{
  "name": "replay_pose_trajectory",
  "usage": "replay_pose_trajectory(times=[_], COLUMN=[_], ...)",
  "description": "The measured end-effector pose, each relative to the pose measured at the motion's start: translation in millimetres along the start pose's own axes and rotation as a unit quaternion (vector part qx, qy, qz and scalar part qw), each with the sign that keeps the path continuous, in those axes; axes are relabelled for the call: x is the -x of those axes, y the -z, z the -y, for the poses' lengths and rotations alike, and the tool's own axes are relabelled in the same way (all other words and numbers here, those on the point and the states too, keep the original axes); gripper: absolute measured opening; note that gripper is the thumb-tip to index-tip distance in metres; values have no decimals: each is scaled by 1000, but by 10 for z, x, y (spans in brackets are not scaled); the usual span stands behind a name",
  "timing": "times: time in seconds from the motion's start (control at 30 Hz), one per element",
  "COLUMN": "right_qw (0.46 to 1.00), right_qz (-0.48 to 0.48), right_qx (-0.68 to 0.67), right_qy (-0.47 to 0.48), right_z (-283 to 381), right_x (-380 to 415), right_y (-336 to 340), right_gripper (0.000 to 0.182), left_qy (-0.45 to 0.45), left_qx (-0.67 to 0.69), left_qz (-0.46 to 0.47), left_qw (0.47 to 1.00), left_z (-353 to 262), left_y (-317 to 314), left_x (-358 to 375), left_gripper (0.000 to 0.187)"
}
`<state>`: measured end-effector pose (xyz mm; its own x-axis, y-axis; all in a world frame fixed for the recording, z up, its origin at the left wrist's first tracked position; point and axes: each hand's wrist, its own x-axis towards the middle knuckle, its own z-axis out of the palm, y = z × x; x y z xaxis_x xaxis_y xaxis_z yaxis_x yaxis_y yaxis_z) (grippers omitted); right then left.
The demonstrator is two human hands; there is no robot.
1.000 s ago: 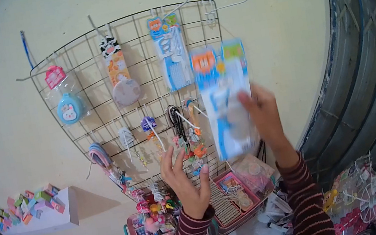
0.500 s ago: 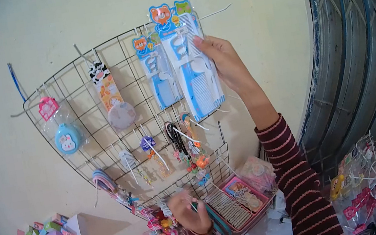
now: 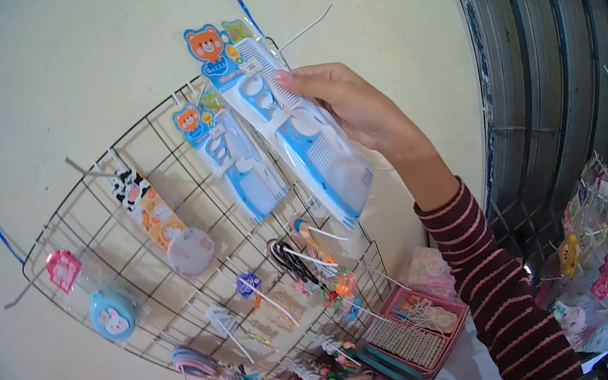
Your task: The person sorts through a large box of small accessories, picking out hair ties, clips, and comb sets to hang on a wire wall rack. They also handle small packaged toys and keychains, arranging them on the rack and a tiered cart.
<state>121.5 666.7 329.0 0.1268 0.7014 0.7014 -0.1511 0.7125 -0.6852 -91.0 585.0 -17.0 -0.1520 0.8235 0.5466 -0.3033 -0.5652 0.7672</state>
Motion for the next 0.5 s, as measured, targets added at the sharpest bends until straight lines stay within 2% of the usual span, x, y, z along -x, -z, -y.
replay_pose_trajectory(times=[0.07,0.13,0.27,0.33,0.47,0.5], right_qw=[999,990,982,968,947,957], right_qz=[-11,-21,-44,-55,-52,-34], right_qx=[29,137,180,244,315,289], right_qy=[7,-23,-27,-13,-19,-12], right_z=[90,209,399,417,412,409], right_x=[8,19,92,142,201,229], right_y=[5,8,-10,43,54,3], right_gripper=[29,30,31,30,33,35], left_qy=[-15,-17,-15,-7,-68,-94], left_qx=[33,68,137,151,85,68], left_qz=[16,23,19,11,161,124], left_qw=[999,997,990,988,981,985], left_z=[2,9,-30,-100,-669,-842], left_y=[-41,-95,-214,-263,-671,-894], left_x=[-43,-107,-263,-338,-904,-1088], left_gripper=[8,7,10,13,21,24])
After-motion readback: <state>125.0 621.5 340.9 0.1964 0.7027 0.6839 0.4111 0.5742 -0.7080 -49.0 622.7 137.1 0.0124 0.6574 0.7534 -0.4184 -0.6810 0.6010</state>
